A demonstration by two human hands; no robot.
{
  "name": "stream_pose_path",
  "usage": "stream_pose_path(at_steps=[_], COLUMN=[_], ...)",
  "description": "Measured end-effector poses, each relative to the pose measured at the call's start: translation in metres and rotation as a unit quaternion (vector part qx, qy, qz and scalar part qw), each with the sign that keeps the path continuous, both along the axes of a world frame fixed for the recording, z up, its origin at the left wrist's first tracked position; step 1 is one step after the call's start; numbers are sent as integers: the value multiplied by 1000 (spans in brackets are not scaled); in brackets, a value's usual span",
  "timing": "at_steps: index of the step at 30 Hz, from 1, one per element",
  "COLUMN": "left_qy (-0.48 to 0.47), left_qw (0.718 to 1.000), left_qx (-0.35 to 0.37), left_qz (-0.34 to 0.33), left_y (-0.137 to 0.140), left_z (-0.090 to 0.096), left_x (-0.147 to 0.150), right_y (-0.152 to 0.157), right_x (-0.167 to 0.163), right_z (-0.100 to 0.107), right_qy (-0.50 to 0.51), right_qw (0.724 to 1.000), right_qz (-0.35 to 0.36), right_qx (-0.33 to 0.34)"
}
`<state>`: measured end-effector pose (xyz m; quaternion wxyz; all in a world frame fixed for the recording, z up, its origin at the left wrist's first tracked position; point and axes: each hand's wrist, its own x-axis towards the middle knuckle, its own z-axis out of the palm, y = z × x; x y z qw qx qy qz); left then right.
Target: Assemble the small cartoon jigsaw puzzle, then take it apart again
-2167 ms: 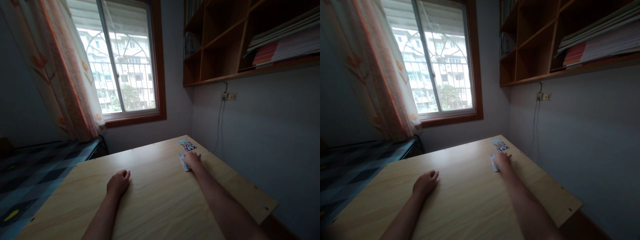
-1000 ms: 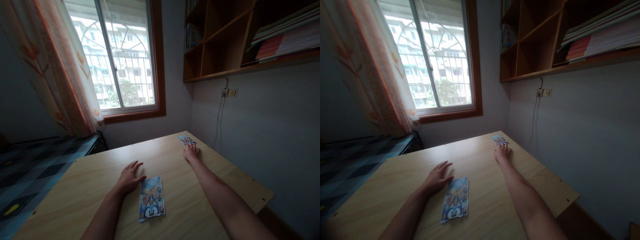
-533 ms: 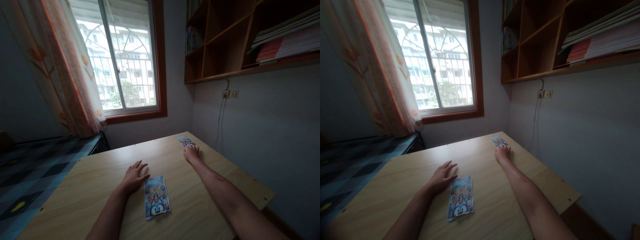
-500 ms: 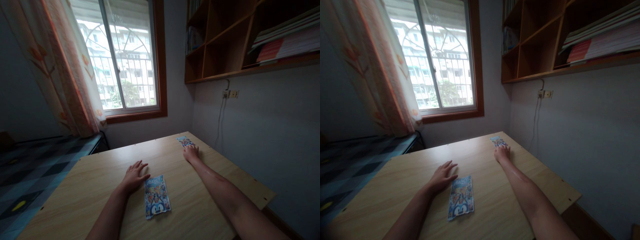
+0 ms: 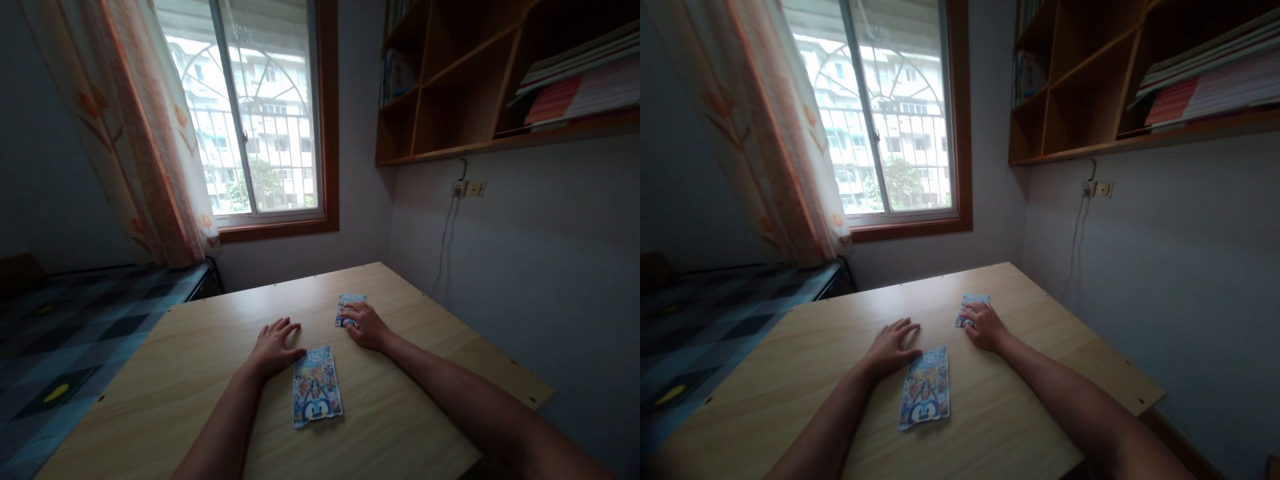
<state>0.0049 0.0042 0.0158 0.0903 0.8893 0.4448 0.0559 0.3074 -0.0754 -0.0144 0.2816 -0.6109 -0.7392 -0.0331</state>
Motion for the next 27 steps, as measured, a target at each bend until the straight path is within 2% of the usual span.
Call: stream_pose_path(at_steps=[4, 6, 12, 18, 22, 27], left_qy=[35, 55, 95, 99, 90, 64], left_qw=[999, 998, 994, 988, 987, 987], left_qx=[2, 3, -2, -22, -24, -20], left_qz=[-1, -10, -60, -116, -127, -146], left_y=[-5, -11, -52, -97, -111, -118], left_z=[4, 6, 6, 3, 1, -1], left_x=[3, 4, 5, -2, -8, -13], right_y=[11, 17, 28, 29, 21, 0], right_x=[6, 8, 4, 4, -6, -37], right_z=[1, 0, -7, -3, 1, 6], right_qy=[25, 28, 18, 12, 8, 19], right_qw=[984, 972, 968, 970, 974, 979], right_qz=[-165, -207, -194, -158, -123, -81], right_qx=[-67, -103, -158, -186, -189, -184])
